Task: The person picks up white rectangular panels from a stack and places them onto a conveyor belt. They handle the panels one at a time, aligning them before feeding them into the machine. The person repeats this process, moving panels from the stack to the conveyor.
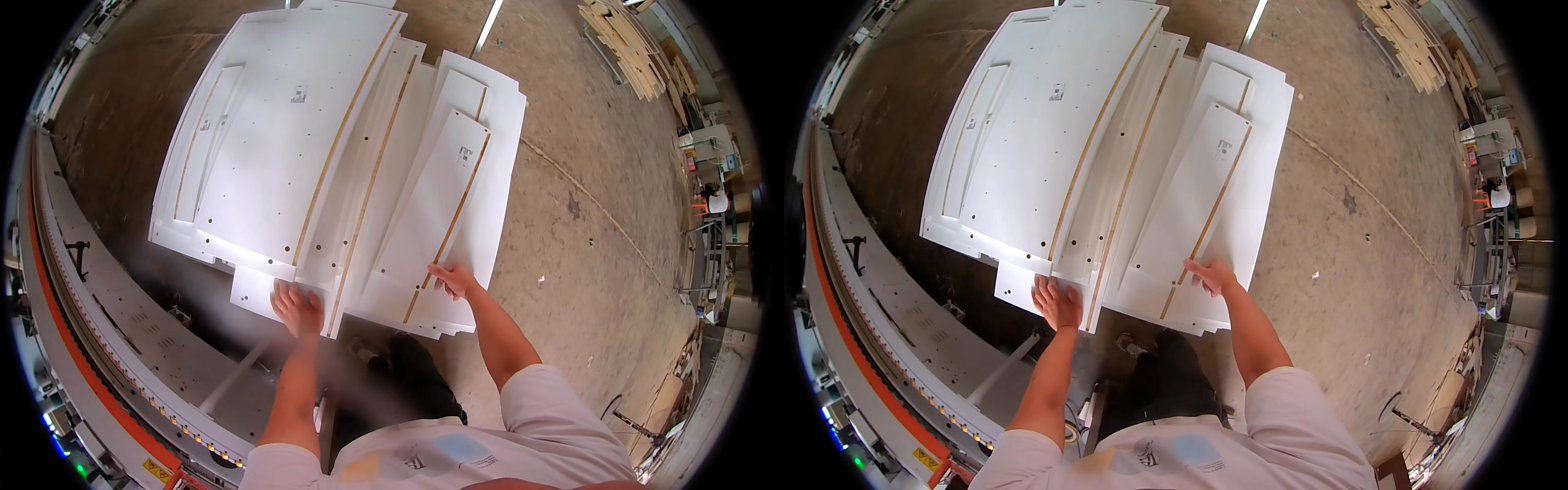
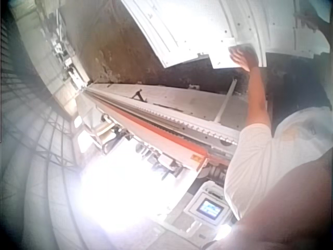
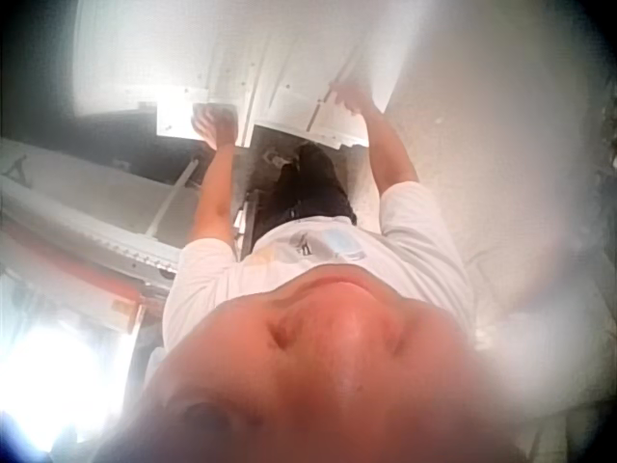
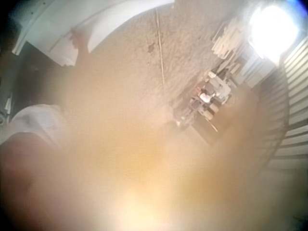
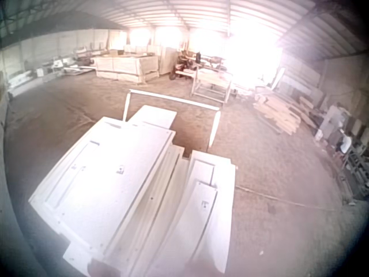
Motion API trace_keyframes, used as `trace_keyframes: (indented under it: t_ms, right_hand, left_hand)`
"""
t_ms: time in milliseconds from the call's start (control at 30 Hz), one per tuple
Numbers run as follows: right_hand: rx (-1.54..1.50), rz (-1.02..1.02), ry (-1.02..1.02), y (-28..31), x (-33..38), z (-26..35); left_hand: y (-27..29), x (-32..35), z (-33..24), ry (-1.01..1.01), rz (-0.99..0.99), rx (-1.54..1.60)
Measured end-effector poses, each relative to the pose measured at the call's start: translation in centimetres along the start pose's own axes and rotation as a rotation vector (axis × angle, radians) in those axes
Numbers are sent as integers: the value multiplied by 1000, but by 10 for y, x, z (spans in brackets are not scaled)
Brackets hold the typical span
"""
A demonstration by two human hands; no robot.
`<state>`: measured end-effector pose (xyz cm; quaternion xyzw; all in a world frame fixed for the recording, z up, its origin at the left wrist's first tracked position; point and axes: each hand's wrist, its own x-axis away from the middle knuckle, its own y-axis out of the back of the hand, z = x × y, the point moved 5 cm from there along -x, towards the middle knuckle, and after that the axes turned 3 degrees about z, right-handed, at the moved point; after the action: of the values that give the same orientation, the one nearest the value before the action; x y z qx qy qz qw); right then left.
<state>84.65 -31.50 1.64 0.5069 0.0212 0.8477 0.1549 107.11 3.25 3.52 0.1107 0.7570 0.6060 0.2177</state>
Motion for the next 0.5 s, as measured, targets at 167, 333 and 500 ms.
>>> trace_keyframes:
  t_ms: [167,333,500]
  right_hand:
    - [-5,-4,23,0,8,10]
    - [41,16,-18,1,2,3]
    - [12,11,2,0,2,3]
  left_hand:
    - [-2,1,0,-6,-12,-12]
    - [0,0,-1,-7,-8,-8]
    - [1,1,-1,-12,-12,-5]
